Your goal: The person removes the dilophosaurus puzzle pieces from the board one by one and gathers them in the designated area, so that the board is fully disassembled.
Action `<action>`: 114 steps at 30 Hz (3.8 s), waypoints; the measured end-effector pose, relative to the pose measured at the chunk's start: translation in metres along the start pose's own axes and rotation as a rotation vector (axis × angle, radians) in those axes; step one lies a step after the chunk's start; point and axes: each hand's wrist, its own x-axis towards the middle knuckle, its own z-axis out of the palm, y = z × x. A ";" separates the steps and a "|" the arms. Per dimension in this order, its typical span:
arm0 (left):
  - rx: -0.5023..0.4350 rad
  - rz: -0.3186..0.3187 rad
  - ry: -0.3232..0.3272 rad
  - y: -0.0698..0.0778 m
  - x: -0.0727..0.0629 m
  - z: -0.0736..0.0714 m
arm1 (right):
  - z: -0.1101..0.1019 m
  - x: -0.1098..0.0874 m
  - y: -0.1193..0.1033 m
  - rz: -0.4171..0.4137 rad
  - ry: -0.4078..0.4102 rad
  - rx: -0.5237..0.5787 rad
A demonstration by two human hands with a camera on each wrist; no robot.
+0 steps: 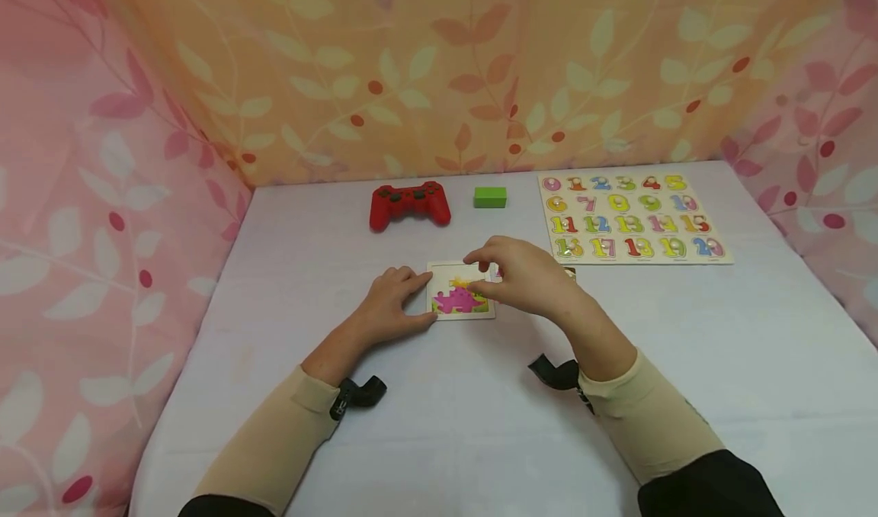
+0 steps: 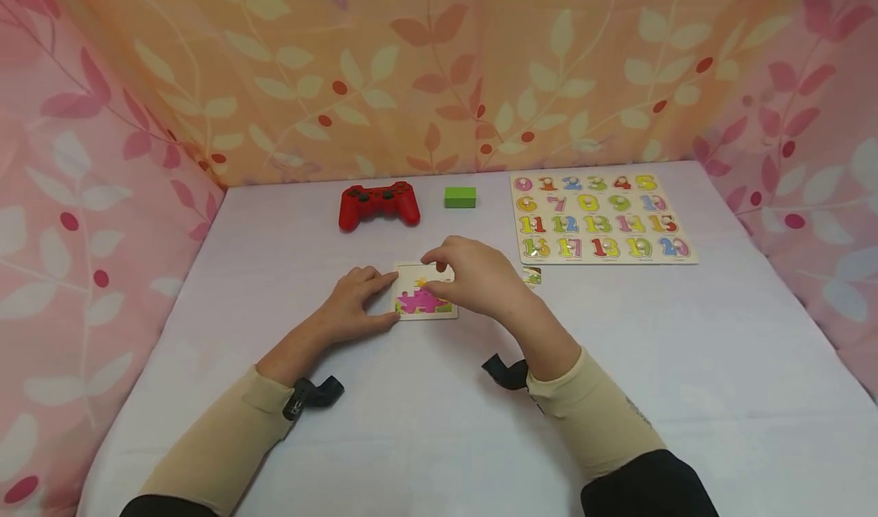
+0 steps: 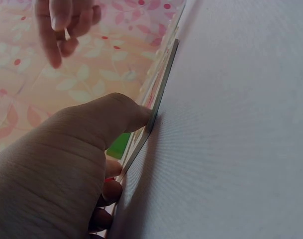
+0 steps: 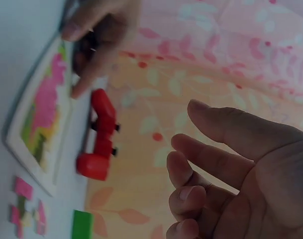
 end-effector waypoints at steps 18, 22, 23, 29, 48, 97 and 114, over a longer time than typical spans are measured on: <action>-0.011 0.004 0.000 0.002 0.000 -0.001 | 0.056 0.030 0.026 0.061 -0.182 0.040; -0.011 0.003 0.000 0.002 0.000 -0.001 | 0.062 0.034 0.034 0.067 -0.183 0.070; -0.010 0.002 -0.001 0.002 0.000 -0.001 | 0.063 0.034 0.035 0.068 -0.179 0.072; -0.004 0.019 0.008 0.001 0.001 -0.001 | 0.068 0.035 0.040 0.081 -0.134 0.074; 0.002 0.001 0.002 0.001 0.000 0.000 | 0.072 0.035 0.036 0.088 -0.022 0.080; -0.006 -0.015 -0.014 0.002 0.000 0.000 | -0.052 -0.042 0.038 0.098 0.211 0.347; 0.002 -0.023 -0.025 0.003 0.000 -0.001 | -0.056 -0.047 0.065 0.150 0.134 0.359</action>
